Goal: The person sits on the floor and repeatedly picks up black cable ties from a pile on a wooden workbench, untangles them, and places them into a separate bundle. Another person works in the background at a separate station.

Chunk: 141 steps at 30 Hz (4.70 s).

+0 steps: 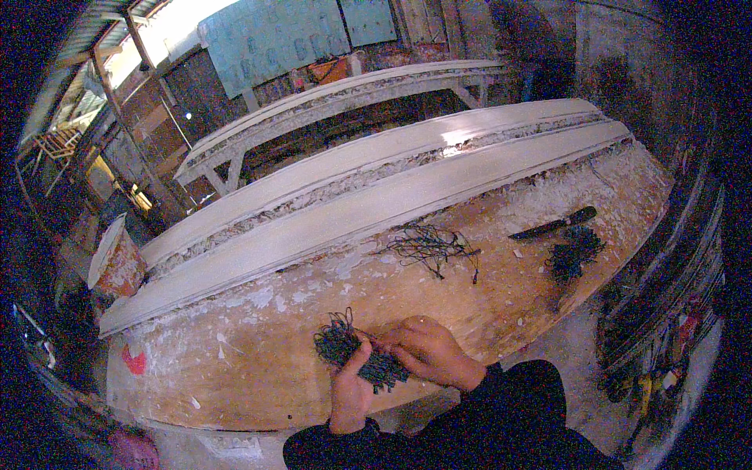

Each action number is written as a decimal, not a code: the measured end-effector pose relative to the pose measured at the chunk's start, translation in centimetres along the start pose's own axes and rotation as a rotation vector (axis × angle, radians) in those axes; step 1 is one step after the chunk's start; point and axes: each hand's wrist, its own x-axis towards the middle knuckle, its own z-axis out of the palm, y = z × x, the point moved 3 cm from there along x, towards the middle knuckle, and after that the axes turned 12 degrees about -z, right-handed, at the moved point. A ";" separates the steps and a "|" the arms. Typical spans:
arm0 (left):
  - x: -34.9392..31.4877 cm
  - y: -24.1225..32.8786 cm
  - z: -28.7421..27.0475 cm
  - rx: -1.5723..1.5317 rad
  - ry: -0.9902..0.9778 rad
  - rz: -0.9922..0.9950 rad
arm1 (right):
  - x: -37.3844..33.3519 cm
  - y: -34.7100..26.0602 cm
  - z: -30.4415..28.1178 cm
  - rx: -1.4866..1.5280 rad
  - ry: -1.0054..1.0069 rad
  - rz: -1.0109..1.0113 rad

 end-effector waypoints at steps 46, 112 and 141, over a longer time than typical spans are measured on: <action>0.2 -0.2 0.0 0.038 0.052 -0.019 | -0.2 0.3 0.4 -0.018 0.033 -0.087; 0.4 -0.3 -0.1 0.049 0.086 -0.047 | -0.2 0.2 0.5 -0.018 -0.064 -0.007; 0.5 -0.4 -0.4 0.039 0.095 -0.032 | -0.2 0.1 0.4 -0.020 -0.060 -0.027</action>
